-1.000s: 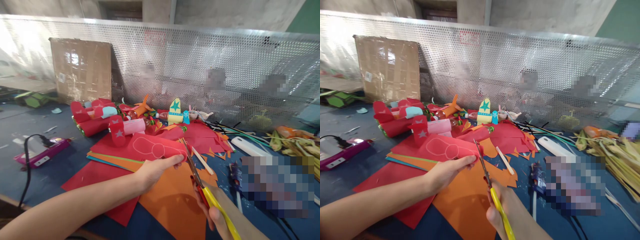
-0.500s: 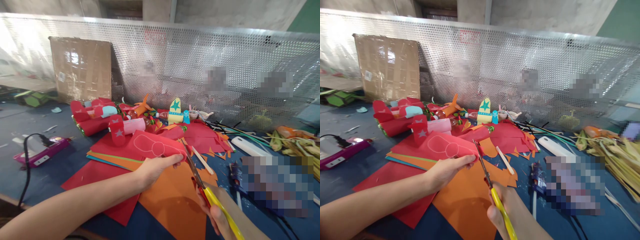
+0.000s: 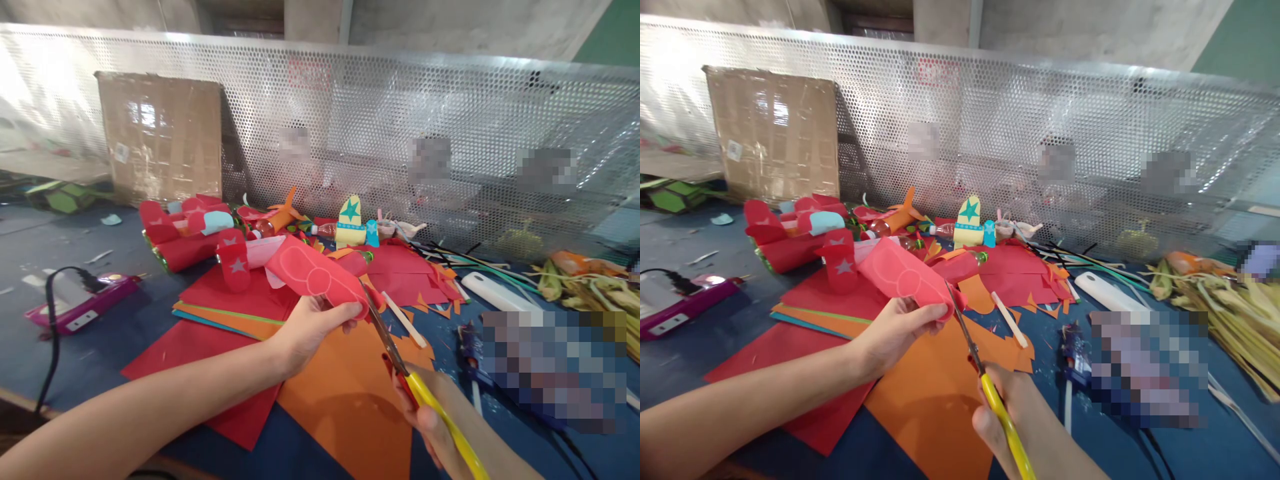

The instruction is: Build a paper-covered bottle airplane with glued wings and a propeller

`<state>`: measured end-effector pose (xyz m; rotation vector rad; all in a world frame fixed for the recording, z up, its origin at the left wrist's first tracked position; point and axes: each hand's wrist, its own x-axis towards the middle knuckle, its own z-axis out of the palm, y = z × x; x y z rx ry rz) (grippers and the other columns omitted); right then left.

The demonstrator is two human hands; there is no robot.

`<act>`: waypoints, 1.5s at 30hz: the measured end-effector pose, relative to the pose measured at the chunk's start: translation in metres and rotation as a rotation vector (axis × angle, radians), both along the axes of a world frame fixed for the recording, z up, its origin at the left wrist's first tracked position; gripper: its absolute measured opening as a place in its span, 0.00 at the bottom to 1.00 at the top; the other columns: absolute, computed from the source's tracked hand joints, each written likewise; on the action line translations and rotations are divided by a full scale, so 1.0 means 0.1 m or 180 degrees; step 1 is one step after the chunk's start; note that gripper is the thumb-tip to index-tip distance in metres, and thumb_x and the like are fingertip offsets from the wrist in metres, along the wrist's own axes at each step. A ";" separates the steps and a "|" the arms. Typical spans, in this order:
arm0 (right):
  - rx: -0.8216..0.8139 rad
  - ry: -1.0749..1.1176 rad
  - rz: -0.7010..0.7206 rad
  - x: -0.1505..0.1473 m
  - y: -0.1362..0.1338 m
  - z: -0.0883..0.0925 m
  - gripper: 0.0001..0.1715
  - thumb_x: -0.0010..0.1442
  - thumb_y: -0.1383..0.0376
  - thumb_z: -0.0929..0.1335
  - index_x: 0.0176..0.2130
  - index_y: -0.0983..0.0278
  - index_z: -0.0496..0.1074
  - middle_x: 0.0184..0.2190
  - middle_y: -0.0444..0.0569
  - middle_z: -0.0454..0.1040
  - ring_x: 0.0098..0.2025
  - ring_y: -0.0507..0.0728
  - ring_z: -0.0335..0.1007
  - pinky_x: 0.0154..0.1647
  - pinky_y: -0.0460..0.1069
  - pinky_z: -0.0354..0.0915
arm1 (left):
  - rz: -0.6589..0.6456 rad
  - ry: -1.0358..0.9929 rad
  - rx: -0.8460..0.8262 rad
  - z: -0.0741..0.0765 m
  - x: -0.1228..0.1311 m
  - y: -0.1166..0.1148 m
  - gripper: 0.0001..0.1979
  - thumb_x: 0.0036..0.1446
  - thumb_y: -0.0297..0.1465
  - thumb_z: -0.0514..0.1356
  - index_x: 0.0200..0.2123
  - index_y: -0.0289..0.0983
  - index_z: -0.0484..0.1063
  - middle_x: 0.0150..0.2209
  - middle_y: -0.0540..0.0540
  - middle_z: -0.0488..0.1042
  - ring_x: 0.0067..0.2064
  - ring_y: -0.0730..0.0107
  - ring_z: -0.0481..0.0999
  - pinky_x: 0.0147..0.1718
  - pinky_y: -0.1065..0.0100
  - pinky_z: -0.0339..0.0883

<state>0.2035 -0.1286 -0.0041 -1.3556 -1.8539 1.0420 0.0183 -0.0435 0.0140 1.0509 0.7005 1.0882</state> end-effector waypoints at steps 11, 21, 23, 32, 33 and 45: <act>-0.0326 0.0077 -0.0062 -0.06 -0.05 0.03 0.40 0.47 0.27 0.52 0.26 0.60 0.53 0.17 0.36 0.46 0.14 0.46 0.43 0.10 0.43 0.47 | -0.0029 -0.0113 0.0096 0.02 0.00 0.01 0.10 0.42 0.33 0.69 0.21 0.34 0.72 0.21 0.51 0.70 0.23 0.78 0.65 0.24 0.73 0.60; 0.0079 -0.0072 0.0085 0.01 0.02 -0.10 0.38 0.50 0.29 0.52 0.24 0.60 0.51 0.17 0.38 0.47 0.17 0.47 0.44 0.14 0.44 0.44 | -0.0084 -0.0106 0.0109 0.01 0.00 0.04 0.10 0.42 0.32 0.69 0.21 0.34 0.71 0.21 0.51 0.70 0.22 0.78 0.65 0.22 0.73 0.58; 0.0235 -0.0120 0.0069 0.03 0.05 -0.16 0.38 0.50 0.29 0.52 0.23 0.60 0.51 0.17 0.38 0.47 0.18 0.49 0.44 0.15 0.46 0.44 | -0.0102 -0.0114 0.0127 0.02 0.00 0.04 0.10 0.42 0.32 0.69 0.20 0.34 0.71 0.20 0.52 0.70 0.22 0.78 0.65 0.22 0.73 0.58; 0.0259 -0.0120 -0.0098 0.04 0.03 -0.07 0.38 0.51 0.30 0.52 0.22 0.60 0.50 0.18 0.38 0.46 0.19 0.49 0.42 0.18 0.47 0.41 | -0.0165 -0.0019 0.0075 0.01 0.00 0.09 0.08 0.42 0.30 0.68 0.21 0.33 0.73 0.21 0.52 0.71 0.23 0.79 0.66 0.23 0.74 0.59; 0.0157 -0.0155 -0.0042 0.04 0.03 -0.04 0.37 0.52 0.31 0.53 0.23 0.60 0.50 0.18 0.38 0.47 0.19 0.49 0.44 0.18 0.47 0.42 | -0.0183 -0.0008 0.0072 0.01 0.00 0.10 0.08 0.42 0.30 0.68 0.20 0.33 0.73 0.21 0.52 0.71 0.23 0.79 0.66 0.24 0.75 0.60; -0.0189 -0.0132 0.0041 0.04 0.04 0.06 0.36 0.53 0.32 0.53 0.23 0.60 0.51 0.16 0.37 0.48 0.15 0.47 0.45 0.14 0.46 0.44 | -0.0123 0.0132 0.0090 0.01 0.01 0.13 0.07 0.44 0.31 0.68 0.24 0.35 0.75 0.24 0.52 0.74 0.25 0.79 0.68 0.26 0.75 0.63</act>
